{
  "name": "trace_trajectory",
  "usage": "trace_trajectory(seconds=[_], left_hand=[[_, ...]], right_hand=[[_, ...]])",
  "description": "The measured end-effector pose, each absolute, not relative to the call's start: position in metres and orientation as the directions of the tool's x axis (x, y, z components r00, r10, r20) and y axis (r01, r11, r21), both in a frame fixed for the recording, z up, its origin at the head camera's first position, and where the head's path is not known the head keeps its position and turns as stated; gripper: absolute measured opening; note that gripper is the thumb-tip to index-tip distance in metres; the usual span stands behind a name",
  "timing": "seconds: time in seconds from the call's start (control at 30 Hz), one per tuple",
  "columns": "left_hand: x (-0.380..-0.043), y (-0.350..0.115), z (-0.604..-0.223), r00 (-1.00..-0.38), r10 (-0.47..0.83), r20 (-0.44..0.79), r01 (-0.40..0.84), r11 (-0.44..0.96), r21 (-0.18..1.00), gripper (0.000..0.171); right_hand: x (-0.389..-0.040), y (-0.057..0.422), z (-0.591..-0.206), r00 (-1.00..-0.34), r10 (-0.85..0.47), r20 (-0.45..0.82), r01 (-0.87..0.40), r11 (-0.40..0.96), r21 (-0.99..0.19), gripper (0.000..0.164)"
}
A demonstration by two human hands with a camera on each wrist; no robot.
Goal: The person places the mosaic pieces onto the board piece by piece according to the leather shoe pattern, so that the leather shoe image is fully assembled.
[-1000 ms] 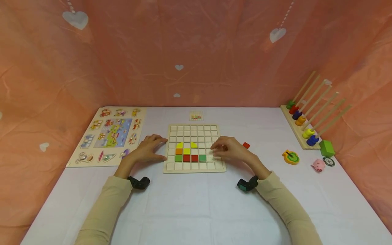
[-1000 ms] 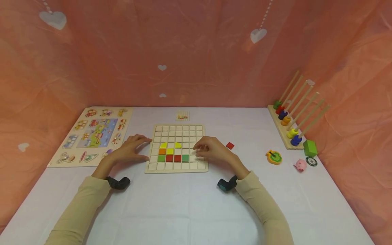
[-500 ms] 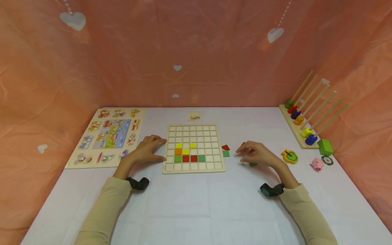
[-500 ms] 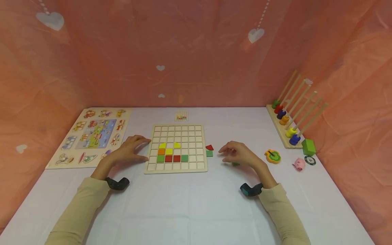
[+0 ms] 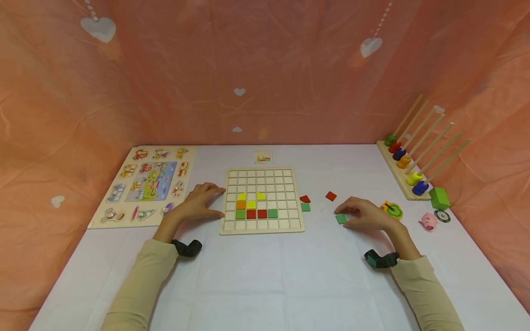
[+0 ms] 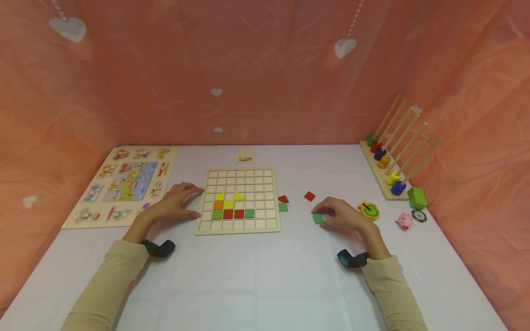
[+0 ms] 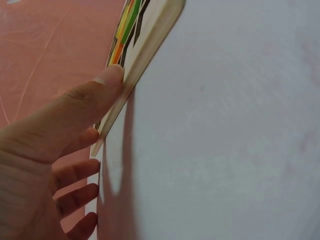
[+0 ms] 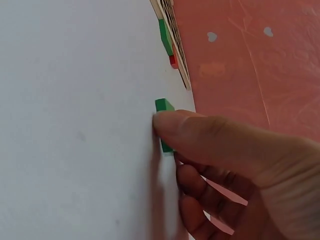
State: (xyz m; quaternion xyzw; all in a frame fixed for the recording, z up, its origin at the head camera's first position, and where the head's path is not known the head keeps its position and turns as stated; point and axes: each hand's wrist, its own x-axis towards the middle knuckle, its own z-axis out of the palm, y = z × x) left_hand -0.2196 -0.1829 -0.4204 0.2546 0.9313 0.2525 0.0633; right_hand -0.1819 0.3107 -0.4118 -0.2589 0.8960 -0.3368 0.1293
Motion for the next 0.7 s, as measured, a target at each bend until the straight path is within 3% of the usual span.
trace_trajectory(seconds=[0.43, 0.7], left_hand=[[-0.222, -0.183, -0.421, -0.861, 0.508, 0.018, 0.449, 0.743, 0.496, 0.074], [-0.221, -0.182, -0.421, -0.862, 0.507, 0.018, 0.447, 0.743, 0.497, 0.073]], right_hand=[[-0.186, 0.309, -0.417, -0.859, -0.511, -0.03, -0.361, 0.647, -0.672, 0.025], [-0.193, 0.274, -0.412, -0.844, -0.53, 0.084, -0.434, 0.583, -0.687, 0.026]])
